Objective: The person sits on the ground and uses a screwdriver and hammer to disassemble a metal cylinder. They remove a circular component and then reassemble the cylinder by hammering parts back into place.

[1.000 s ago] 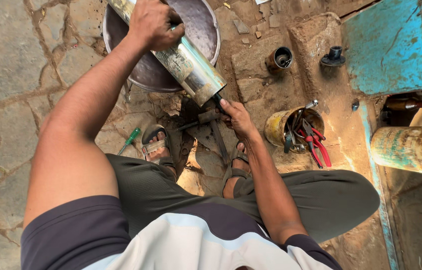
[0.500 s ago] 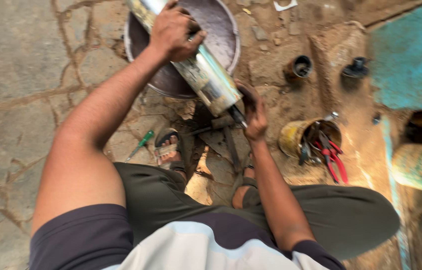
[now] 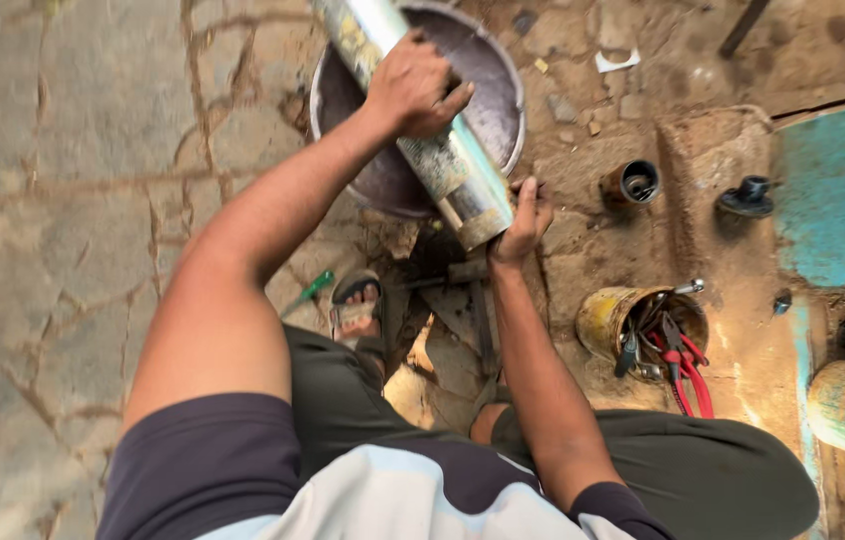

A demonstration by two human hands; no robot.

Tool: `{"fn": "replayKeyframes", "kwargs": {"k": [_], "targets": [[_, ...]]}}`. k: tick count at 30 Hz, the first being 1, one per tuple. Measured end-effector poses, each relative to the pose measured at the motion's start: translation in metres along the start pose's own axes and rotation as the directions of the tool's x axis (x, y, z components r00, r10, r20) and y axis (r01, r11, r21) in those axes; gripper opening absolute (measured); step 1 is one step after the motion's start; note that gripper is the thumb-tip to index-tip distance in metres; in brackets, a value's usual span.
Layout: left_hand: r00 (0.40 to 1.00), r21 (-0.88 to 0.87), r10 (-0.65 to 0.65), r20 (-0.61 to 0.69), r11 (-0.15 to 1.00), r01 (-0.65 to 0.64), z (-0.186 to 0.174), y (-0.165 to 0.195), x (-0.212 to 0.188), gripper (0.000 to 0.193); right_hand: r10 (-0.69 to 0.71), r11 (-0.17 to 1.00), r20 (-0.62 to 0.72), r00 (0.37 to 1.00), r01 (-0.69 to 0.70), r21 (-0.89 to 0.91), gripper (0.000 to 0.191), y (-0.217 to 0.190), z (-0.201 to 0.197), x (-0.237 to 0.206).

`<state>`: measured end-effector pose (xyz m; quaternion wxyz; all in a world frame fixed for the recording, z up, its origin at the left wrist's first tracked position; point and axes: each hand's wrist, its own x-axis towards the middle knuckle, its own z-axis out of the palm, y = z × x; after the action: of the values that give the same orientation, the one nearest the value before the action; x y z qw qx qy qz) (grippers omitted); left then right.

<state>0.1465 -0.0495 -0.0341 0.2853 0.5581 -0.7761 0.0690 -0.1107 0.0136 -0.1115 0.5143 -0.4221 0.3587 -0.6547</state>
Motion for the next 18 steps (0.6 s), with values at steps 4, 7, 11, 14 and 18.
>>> {"fn": "replayKeyframes", "kwargs": {"k": [4, 7, 11, 14, 18], "targets": [[0.947, -0.050, -0.111, 0.301, 0.990, 0.132, -0.013, 0.007, 0.002, 0.046, 0.102, 0.992, 0.076, 0.992, -0.097, -0.077, 0.024, -0.027, 0.008, -0.001], [0.965, 0.022, -0.081, 0.248, 0.997, 0.078, -0.022, 0.012, 0.006, 0.053, 0.120, 0.907, 0.162, 0.980, -0.042, -0.419, 0.030, -0.056, 0.010, 0.002], [0.962, 0.015, -0.078, 0.263, 0.997, 0.076, -0.024, 0.016, 0.011, 0.052, 0.217, 0.312, 0.360, 0.908, 0.285, -0.906, 0.060, -0.100, 0.024, -0.006], [0.950, -0.007, -0.100, 0.294, 0.994, 0.107, -0.020, 0.017, 0.014, 0.053, 0.178, -0.081, 0.537, 0.825, 0.556, -0.828, 0.123, -0.105, 0.058, -0.015], [0.943, -0.152, -0.184, 0.278, 0.961, 0.232, -0.025, -0.012, 0.031, 0.049, 0.308, -0.206, 0.456, 0.835, 0.527, -0.825, 0.139, -0.097, 0.082, -0.012]]}}
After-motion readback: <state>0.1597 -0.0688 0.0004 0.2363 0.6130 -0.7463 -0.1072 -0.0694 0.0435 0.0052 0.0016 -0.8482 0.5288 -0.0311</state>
